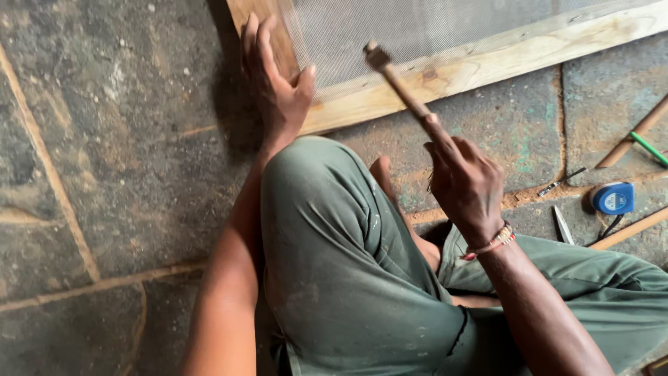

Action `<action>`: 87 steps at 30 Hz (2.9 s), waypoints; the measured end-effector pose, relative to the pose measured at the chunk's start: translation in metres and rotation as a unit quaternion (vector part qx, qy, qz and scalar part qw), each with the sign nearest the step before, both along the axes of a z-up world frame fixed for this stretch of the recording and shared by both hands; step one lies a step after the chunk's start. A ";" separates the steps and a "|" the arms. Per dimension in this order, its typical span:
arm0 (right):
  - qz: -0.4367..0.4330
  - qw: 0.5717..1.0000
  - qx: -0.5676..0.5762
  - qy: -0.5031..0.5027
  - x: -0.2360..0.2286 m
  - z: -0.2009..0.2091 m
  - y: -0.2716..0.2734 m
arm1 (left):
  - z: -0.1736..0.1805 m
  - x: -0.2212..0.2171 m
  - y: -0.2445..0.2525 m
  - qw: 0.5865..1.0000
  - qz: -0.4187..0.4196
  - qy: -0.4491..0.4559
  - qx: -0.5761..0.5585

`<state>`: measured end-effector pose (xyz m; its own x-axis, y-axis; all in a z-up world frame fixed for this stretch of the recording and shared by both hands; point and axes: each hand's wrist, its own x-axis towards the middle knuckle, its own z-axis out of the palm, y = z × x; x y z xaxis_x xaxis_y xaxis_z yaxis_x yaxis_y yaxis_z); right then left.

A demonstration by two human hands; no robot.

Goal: The person sits on the floor and uses a hammer to drive nails into a wooden frame, securing a metal mesh screen to it. The person repeatedly picks up nails and hammers them along the edges of the frame.

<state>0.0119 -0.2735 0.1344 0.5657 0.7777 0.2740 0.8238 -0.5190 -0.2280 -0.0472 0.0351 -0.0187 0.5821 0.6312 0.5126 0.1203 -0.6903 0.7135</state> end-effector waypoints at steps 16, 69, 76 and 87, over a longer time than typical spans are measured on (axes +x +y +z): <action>-0.369 0.733 0.210 0.531 -0.018 0.044 -0.109 | -0.007 -0.006 0.002 0.997 -0.054 -0.051 -0.034; -0.044 0.993 -0.095 0.062 0.040 -0.051 -0.068 | 0.001 -0.013 -0.002 0.995 -0.022 0.074 -0.068; -0.276 0.893 0.138 0.326 0.033 -0.017 -0.074 | 0.102 -0.001 0.022 0.965 -0.068 -0.038 -0.250; -0.112 0.515 0.482 0.700 -0.025 0.065 -0.060 | 0.261 -0.032 -0.165 0.903 -0.385 0.124 -0.148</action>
<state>-0.0133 -0.3334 0.1990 0.7799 0.5339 -0.3268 -0.5539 0.3457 -0.7574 -0.0790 -0.1301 0.2428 0.9801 0.0793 0.1821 -0.1325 -0.4219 0.8969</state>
